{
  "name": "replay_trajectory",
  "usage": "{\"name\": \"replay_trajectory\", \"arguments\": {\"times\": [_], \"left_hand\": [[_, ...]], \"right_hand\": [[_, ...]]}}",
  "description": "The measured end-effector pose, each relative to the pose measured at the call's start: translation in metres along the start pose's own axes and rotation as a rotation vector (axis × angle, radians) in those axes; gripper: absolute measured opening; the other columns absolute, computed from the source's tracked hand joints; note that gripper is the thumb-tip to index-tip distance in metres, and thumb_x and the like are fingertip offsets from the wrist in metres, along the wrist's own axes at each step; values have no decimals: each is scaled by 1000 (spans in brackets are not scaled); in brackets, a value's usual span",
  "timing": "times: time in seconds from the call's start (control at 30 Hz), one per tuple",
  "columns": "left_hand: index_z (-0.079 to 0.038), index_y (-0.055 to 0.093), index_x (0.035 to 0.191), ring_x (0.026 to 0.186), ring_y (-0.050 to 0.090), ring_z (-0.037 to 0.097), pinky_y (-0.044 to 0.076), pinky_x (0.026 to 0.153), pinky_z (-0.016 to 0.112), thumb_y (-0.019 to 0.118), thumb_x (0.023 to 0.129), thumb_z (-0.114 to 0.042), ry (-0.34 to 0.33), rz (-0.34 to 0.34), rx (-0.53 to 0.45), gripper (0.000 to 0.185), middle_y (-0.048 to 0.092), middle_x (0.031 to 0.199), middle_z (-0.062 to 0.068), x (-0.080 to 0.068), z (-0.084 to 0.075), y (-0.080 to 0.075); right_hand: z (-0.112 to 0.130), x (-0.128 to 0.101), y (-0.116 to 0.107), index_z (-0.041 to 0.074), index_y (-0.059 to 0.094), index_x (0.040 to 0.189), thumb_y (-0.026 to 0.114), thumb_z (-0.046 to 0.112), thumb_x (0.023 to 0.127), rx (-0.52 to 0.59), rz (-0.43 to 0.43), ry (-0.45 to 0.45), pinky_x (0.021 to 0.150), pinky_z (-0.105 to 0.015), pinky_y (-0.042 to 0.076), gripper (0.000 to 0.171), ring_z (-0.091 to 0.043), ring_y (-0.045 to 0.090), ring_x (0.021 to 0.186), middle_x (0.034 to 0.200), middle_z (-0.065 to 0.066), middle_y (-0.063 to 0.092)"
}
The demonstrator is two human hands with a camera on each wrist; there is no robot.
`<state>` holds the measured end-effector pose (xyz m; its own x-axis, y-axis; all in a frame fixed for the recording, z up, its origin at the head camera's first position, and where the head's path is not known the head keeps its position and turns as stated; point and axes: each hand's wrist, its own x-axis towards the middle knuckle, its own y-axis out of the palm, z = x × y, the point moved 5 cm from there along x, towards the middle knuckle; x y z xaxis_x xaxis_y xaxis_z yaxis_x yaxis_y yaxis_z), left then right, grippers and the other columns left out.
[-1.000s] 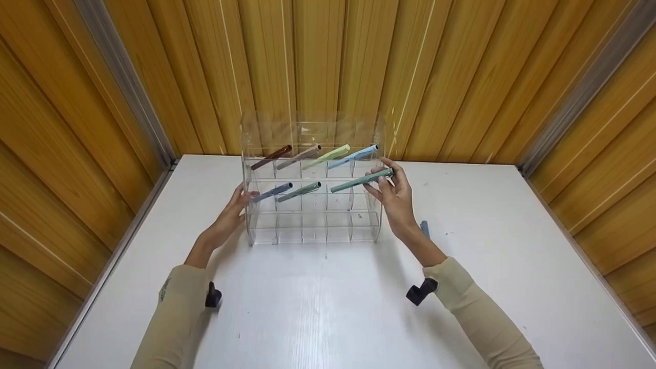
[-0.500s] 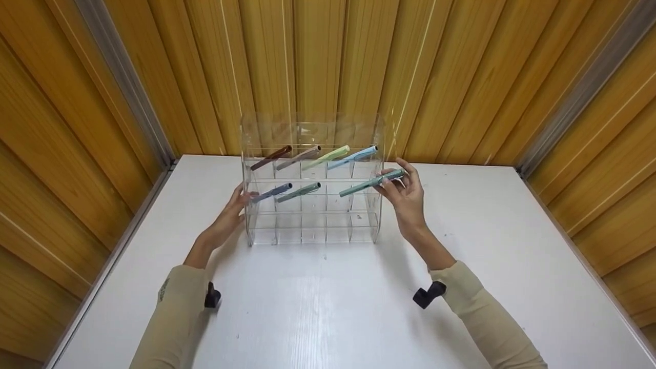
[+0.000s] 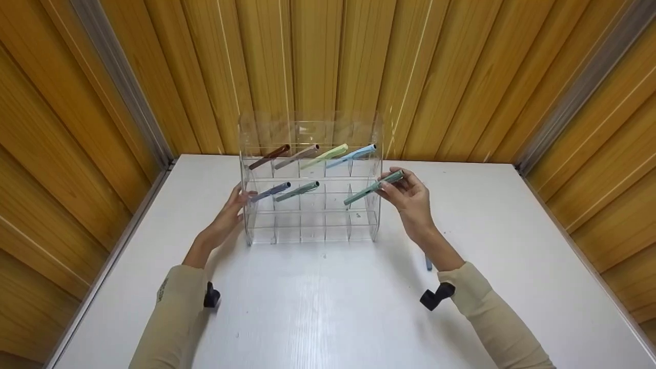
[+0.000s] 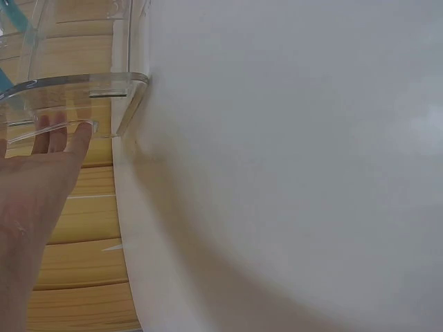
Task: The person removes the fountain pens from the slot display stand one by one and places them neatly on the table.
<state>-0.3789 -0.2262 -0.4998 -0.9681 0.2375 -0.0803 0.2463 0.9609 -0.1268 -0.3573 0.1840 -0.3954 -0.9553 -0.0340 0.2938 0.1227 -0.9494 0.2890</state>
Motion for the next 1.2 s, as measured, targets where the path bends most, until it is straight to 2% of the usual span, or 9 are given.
{"name": "replay_trajectory", "arguments": {"times": [0.13,0.3,0.5,0.77,1.0,1.2], "left_hand": [[-21,-6,169,164,-12,34,-4,130,63,26,113,-55,12,4,2,73,-8,178,11,0,0,0],[-18,5,169,164,-12,34,-4,131,62,23,113,-54,7,-6,19,69,-18,176,6,0,0,-3],[-22,-1,170,164,-13,34,-2,131,62,23,110,-61,-8,-12,31,75,-23,176,4,-2,-1,-3],[-26,-10,169,164,-11,33,-1,132,60,24,109,-64,-3,-22,23,78,-11,178,9,0,2,-3],[-24,-8,169,164,-10,34,-3,131,62,25,110,-63,3,-27,11,78,-6,178,11,0,0,-1],[-24,-9,169,164,-10,34,-2,131,62,24,111,-61,11,-16,9,76,-6,178,11,0,2,1]], "right_hand": [[0,0,-3,5,60,131,63,-11,98,-10,-4,10,101,-36,59,36,-18,71,115,117,-5,68],[1,1,-6,3,58,139,62,-10,100,-24,-2,1,101,-35,59,42,-18,70,115,119,-5,65],[6,2,-12,0,50,148,60,-9,102,-29,6,-11,100,-35,60,48,-14,69,111,119,-6,66],[11,-1,-24,10,51,142,60,-4,104,-93,8,52,92,-37,64,42,-13,70,106,113,1,64],[13,-3,-36,12,52,143,59,-5,104,-103,23,40,91,-41,64,43,-18,77,106,111,-1,68],[14,-7,-53,15,54,144,61,-3,103,-155,6,36,82,-41,66,45,-18,79,100,109,0,75]]}}
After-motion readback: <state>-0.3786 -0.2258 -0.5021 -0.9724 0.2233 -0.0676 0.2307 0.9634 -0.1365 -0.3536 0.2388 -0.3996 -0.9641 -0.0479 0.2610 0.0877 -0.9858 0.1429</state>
